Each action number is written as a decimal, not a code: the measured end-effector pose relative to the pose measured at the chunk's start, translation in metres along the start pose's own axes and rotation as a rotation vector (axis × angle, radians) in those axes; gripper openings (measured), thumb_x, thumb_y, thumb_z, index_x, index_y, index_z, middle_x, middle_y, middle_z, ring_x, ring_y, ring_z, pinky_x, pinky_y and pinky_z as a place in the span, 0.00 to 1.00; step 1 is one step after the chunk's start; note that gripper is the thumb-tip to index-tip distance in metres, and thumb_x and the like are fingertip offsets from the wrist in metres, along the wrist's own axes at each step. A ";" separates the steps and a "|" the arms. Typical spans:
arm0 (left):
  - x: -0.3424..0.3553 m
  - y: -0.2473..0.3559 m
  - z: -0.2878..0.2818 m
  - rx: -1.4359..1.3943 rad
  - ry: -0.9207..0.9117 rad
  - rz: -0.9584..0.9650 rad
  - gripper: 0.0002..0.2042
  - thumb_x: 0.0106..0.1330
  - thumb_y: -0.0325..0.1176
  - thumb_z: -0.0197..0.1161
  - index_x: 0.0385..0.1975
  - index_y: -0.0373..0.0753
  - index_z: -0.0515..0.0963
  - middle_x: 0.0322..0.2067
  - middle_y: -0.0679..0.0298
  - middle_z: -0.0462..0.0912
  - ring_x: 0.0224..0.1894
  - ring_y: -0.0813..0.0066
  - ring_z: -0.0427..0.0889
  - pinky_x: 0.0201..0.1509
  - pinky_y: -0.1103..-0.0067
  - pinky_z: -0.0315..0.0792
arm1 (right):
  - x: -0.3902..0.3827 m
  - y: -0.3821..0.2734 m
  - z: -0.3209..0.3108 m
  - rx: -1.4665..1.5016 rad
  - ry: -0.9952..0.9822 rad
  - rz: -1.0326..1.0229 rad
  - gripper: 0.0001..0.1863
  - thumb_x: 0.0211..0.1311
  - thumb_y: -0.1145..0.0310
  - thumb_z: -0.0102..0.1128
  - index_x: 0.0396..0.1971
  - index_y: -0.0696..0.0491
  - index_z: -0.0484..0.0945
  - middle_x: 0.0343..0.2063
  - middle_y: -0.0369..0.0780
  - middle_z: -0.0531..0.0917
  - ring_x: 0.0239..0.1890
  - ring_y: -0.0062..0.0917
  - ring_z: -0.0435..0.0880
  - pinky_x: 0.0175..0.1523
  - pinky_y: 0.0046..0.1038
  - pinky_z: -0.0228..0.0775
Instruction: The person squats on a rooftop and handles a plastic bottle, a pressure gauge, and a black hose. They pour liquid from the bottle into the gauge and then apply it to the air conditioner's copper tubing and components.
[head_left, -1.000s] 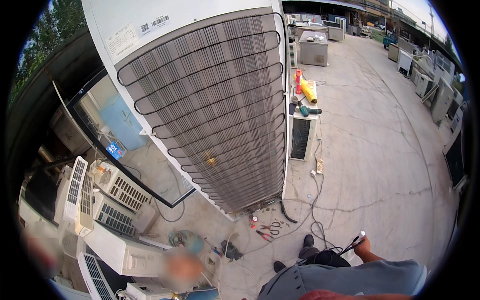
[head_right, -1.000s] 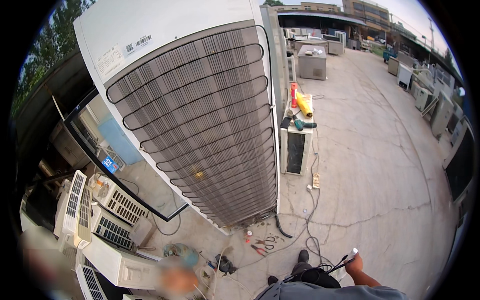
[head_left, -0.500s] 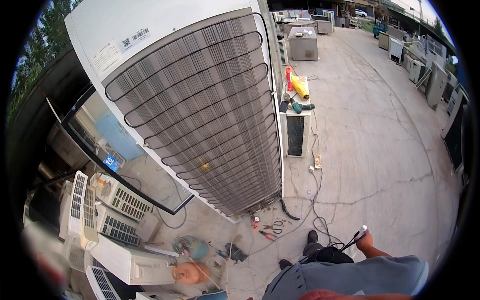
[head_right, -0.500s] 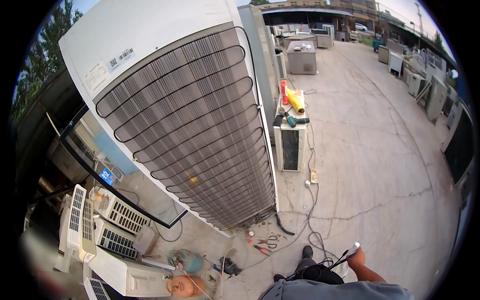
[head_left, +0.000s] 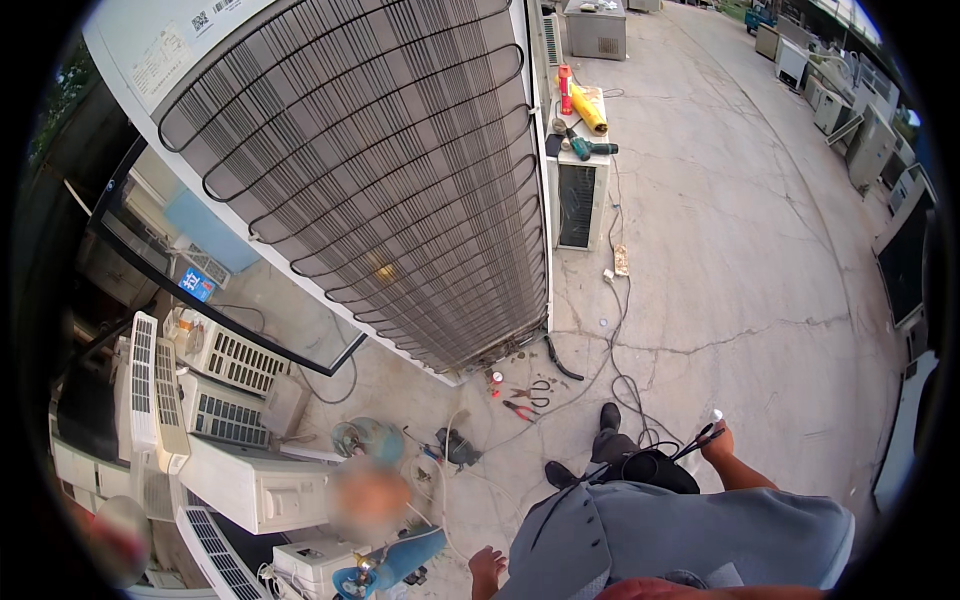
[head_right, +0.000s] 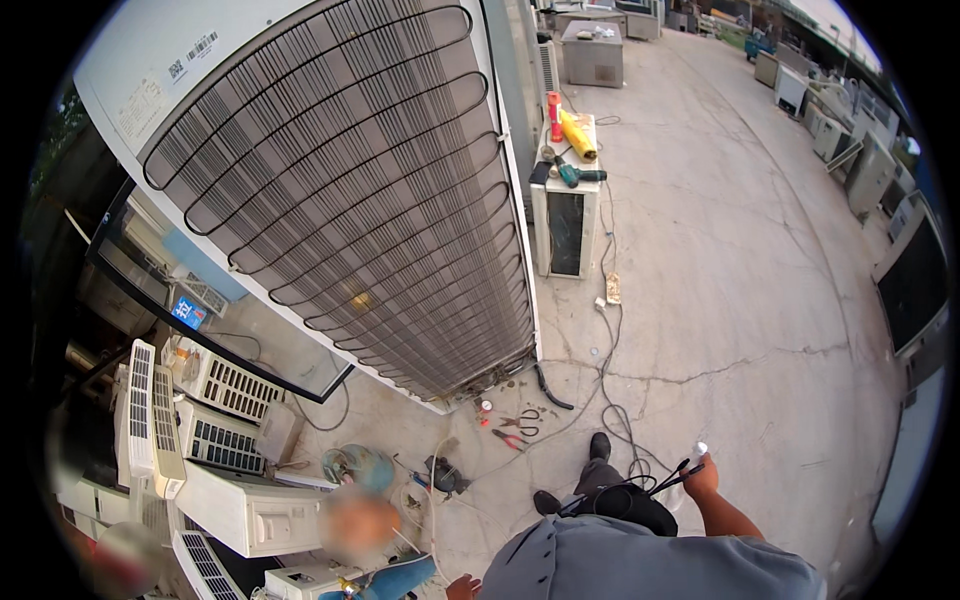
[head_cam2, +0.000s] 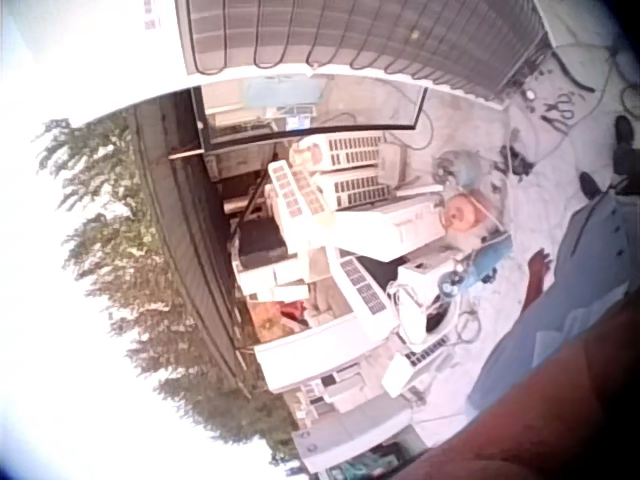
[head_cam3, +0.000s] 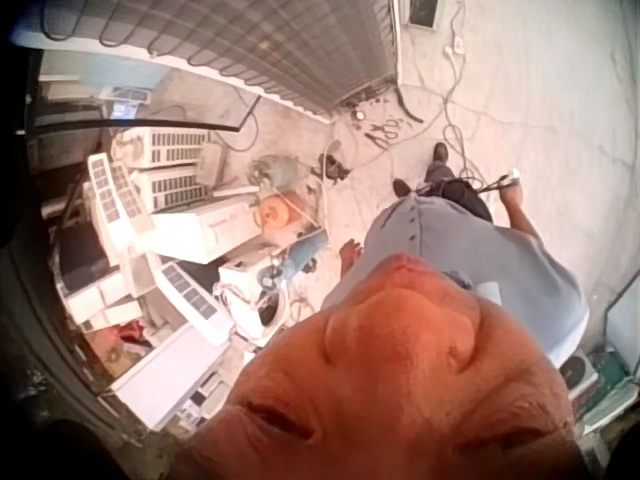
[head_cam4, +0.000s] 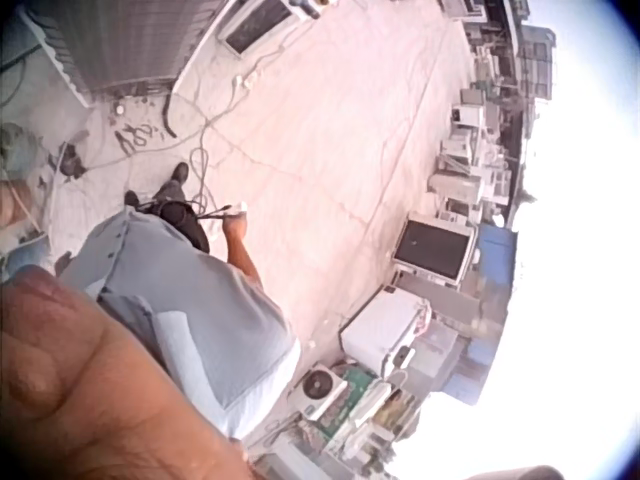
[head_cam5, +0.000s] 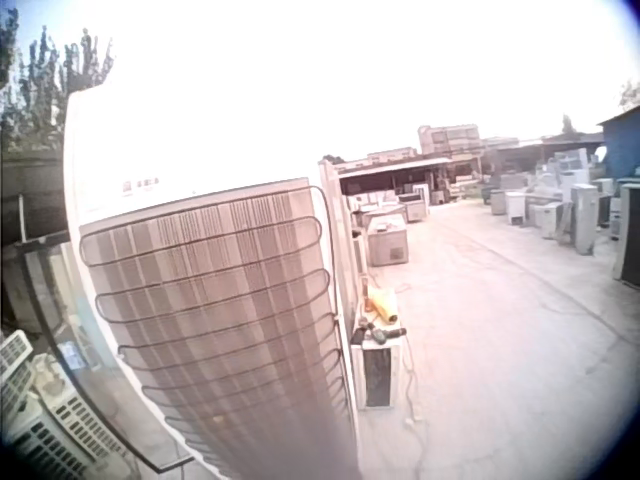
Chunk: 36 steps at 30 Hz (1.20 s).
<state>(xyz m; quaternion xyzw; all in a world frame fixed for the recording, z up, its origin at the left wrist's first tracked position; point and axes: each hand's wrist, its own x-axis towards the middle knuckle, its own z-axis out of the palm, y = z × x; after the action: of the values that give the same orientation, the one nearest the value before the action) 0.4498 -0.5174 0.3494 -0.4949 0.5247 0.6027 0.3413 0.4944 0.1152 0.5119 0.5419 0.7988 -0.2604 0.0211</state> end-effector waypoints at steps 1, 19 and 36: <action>0.001 -0.005 -0.002 0.018 0.034 -0.004 0.07 0.73 0.36 0.51 0.39 0.40 0.73 0.34 0.56 0.82 0.22 0.65 0.79 0.23 0.73 0.70 | -0.001 0.000 -0.002 -0.005 -0.004 0.008 0.28 0.48 0.65 0.72 0.49 0.59 0.73 0.37 0.52 0.85 0.44 0.49 0.85 0.47 0.42 0.78; 0.029 0.056 0.068 0.123 0.013 0.266 0.07 0.66 0.33 0.61 0.40 0.40 0.80 0.27 0.66 0.81 0.23 0.75 0.78 0.23 0.77 0.69 | 0.088 0.086 0.030 -0.107 -0.217 -0.143 0.28 0.45 0.68 0.72 0.48 0.62 0.75 0.39 0.47 0.85 0.42 0.39 0.85 0.51 0.39 0.76; 0.035 0.513 0.272 -0.099 0.512 1.065 0.29 0.63 0.37 0.66 0.62 0.29 0.69 0.44 0.52 0.81 0.46 0.64 0.81 0.53 0.72 0.74 | 0.239 -0.184 0.113 -0.166 -0.438 -0.696 0.25 0.50 0.74 0.71 0.49 0.63 0.74 0.38 0.50 0.85 0.41 0.38 0.85 0.49 0.37 0.76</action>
<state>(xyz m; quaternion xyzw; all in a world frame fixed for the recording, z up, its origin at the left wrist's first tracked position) -0.1022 -0.3681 0.4562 -0.3084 0.7379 0.5761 -0.1691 0.2063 0.2195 0.4114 0.1679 0.9292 -0.2960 0.1445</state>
